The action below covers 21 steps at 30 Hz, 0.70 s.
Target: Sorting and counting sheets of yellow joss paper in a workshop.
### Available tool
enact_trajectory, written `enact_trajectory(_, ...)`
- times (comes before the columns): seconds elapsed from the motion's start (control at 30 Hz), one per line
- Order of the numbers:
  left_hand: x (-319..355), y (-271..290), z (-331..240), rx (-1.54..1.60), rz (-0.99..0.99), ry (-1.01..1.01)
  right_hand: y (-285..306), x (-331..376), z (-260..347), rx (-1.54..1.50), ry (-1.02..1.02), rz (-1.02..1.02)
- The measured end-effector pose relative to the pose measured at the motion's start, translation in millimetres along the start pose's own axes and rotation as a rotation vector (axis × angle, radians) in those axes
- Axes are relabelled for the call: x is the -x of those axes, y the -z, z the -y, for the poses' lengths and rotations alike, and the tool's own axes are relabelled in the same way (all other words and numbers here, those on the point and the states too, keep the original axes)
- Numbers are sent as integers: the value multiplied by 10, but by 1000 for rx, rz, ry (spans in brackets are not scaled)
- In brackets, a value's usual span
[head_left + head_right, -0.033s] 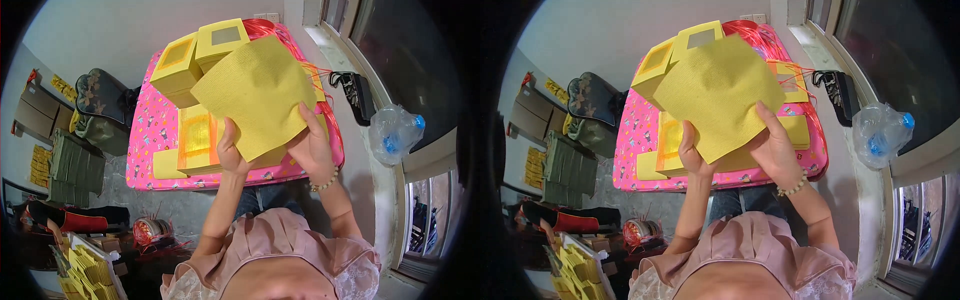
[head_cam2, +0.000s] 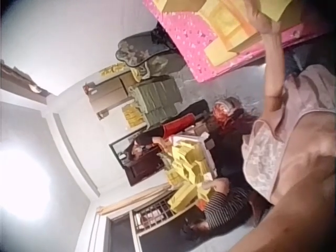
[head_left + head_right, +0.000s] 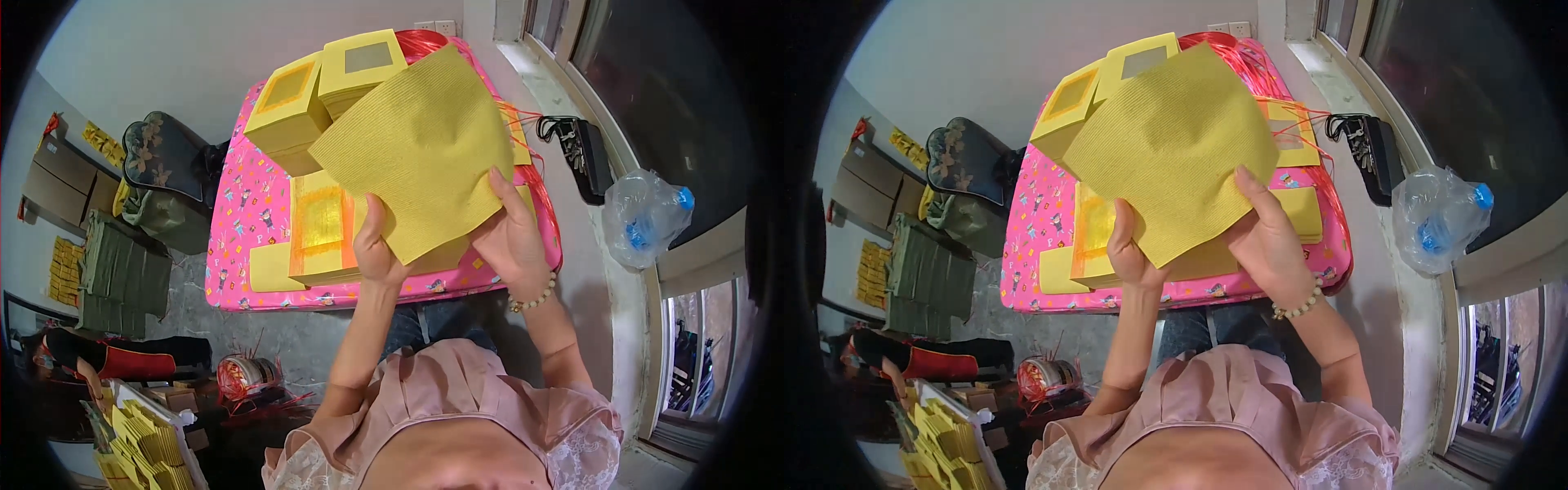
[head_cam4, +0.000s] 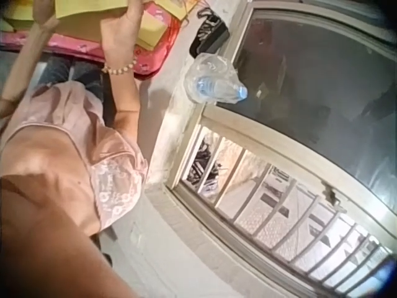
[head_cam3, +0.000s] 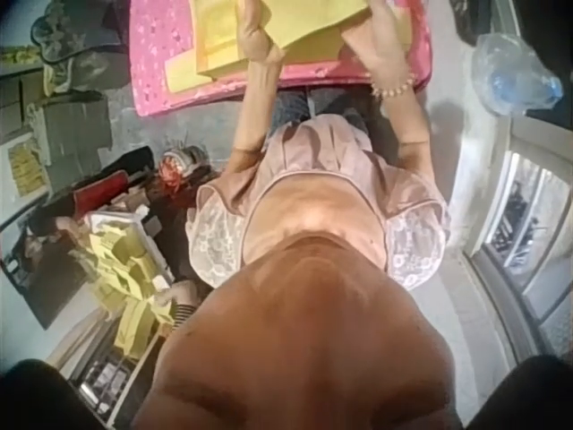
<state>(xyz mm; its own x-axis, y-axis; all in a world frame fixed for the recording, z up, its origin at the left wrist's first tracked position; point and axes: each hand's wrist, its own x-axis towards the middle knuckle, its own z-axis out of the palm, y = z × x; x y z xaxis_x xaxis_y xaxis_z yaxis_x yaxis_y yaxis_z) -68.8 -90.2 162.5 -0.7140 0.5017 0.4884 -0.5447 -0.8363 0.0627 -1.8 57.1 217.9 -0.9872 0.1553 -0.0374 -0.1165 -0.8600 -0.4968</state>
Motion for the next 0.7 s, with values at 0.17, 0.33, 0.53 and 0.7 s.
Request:
enact_trajectory(0.17,206,258,-222,-615,37,-27,95,47,258,297,126,55)
enact_trajectory(0.33,-83,-144,-555,-398,46,192,132,134,551,596,124,143)
enact_trajectory(0.53,-140,-567,-410,-1312,-377,311,153,176,552,825,81,176)
enact_trajectory(0.7,-147,-567,-345,-1158,-396,315,186,236,675,921,-2,209)
